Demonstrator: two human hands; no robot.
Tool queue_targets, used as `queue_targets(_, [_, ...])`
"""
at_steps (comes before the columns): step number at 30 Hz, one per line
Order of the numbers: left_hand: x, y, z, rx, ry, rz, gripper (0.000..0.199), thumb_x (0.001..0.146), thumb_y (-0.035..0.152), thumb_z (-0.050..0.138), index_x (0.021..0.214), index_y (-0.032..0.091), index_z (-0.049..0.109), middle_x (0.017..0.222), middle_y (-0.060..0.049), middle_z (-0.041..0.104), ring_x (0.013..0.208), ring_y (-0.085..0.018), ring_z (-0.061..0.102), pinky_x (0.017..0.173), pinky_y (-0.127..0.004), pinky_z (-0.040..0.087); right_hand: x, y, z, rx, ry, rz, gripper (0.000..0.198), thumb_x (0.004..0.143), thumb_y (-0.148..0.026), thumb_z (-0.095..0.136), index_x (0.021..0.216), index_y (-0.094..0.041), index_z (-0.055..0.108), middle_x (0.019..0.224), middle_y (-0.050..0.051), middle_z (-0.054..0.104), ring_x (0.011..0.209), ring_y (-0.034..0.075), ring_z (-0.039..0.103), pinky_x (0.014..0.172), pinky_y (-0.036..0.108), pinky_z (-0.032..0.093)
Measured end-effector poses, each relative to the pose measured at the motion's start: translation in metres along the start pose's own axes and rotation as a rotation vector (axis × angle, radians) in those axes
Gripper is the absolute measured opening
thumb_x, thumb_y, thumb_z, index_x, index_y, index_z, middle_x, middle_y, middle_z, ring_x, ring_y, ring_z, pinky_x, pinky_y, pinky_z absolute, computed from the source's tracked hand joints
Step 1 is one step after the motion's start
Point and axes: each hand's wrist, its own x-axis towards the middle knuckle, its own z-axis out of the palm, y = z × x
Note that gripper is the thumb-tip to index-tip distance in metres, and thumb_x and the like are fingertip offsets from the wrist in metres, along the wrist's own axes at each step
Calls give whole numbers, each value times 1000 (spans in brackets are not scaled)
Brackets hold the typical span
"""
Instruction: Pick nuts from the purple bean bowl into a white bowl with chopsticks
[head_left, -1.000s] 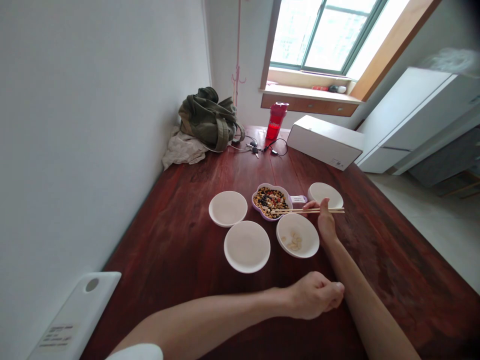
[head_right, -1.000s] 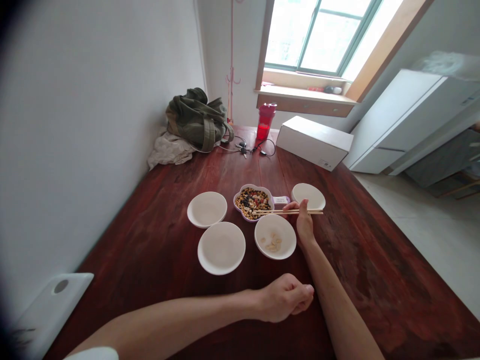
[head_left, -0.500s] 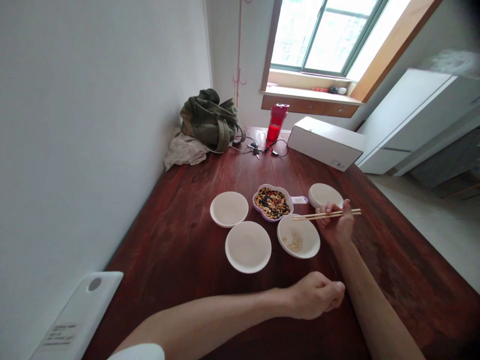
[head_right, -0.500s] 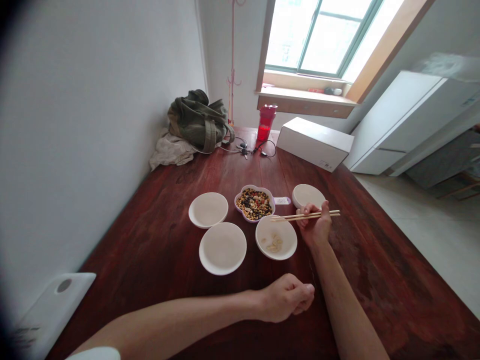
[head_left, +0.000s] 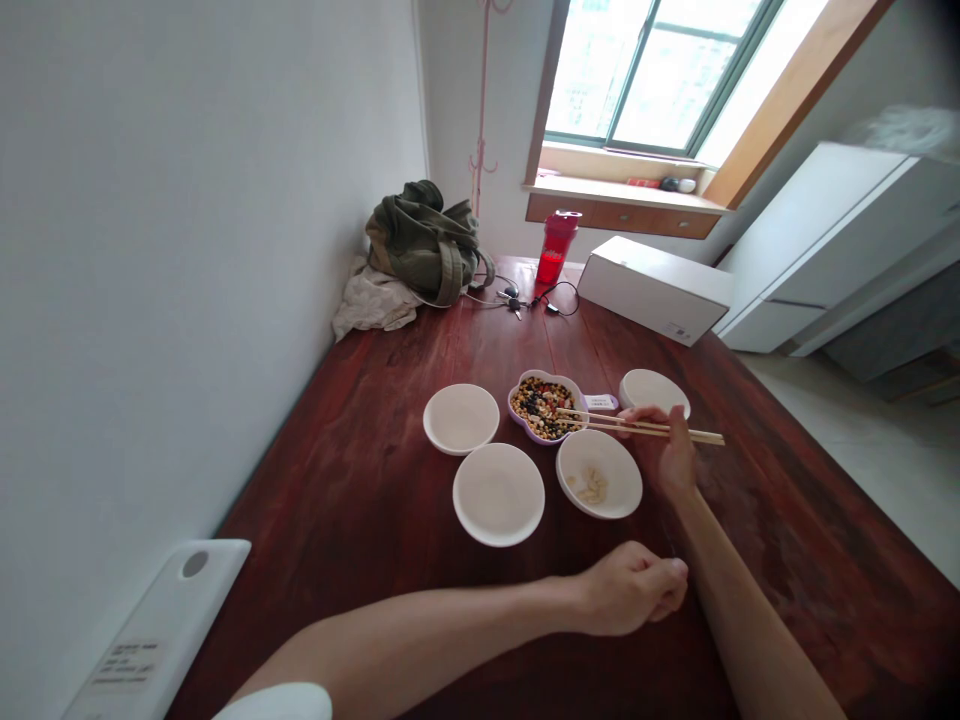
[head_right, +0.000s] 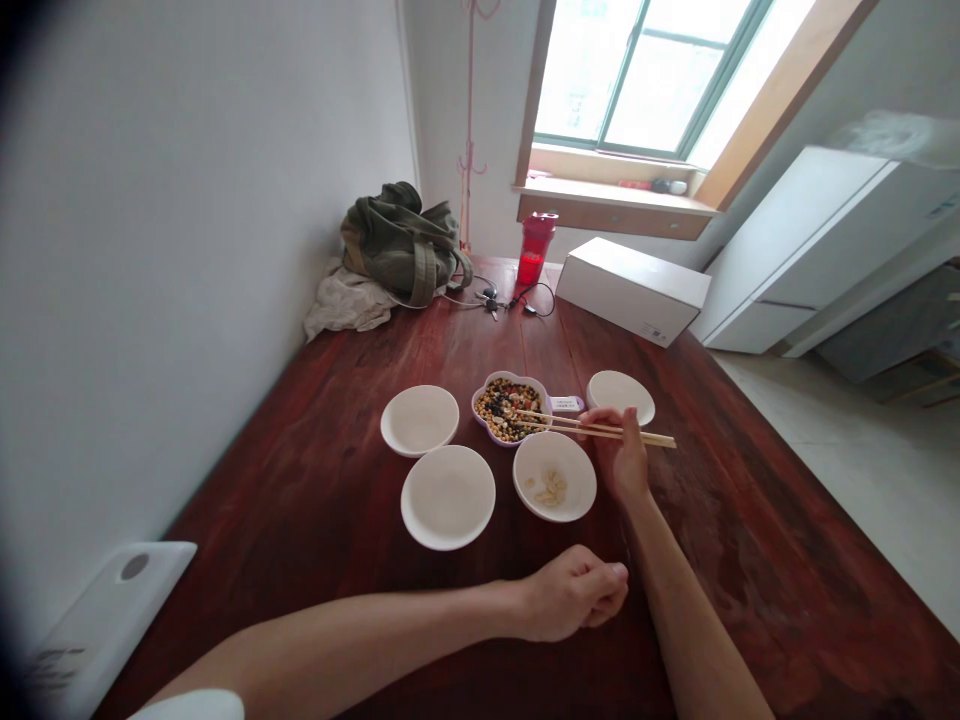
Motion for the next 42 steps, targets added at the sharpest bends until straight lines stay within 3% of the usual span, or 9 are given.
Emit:
queue_targets(3, [-1,2,0,15,-4,-6,61,97,62,50,54,20,39,48,5,34,47,-8,28,52,-29,21,-5,3,7,-172,-43,13,47,95,-65,53,89,-25,76,92,6,77,77,22,72,69,33,57])
queue_targets(10, [1,-3,0,0,-3,13,60,97,61,50,55,20,39,49,5,35,48,-8,29,52,-29,21,-5,1,16,-493,-112,-49,48,94,-65,54,86,-23,77,86,7,78,80,25,72,72,35,56])
queue_targets(29, [3,-5,0,17,32,-113,56,103,49,46,56,18,40,50,5,35,52,-9,31,55,-28,23,-7,3,31,-575,-137,-106,49,99,-60,46,84,-23,73,80,5,72,79,23,66,75,33,52])
queue_targets(35, [1,4,2,-45,38,-91,57,99,53,50,54,20,39,49,5,34,48,-9,29,53,-29,21,-13,2,38,-566,-126,-78,48,99,-61,47,83,-23,72,82,5,72,76,22,64,70,32,51])
queue_targets(42, [1,-2,1,16,118,-71,56,101,50,42,55,20,40,49,4,33,49,-9,29,54,-29,21,-14,3,36,-529,-83,-78,50,98,-64,47,82,-23,71,79,5,69,76,22,64,69,32,50])
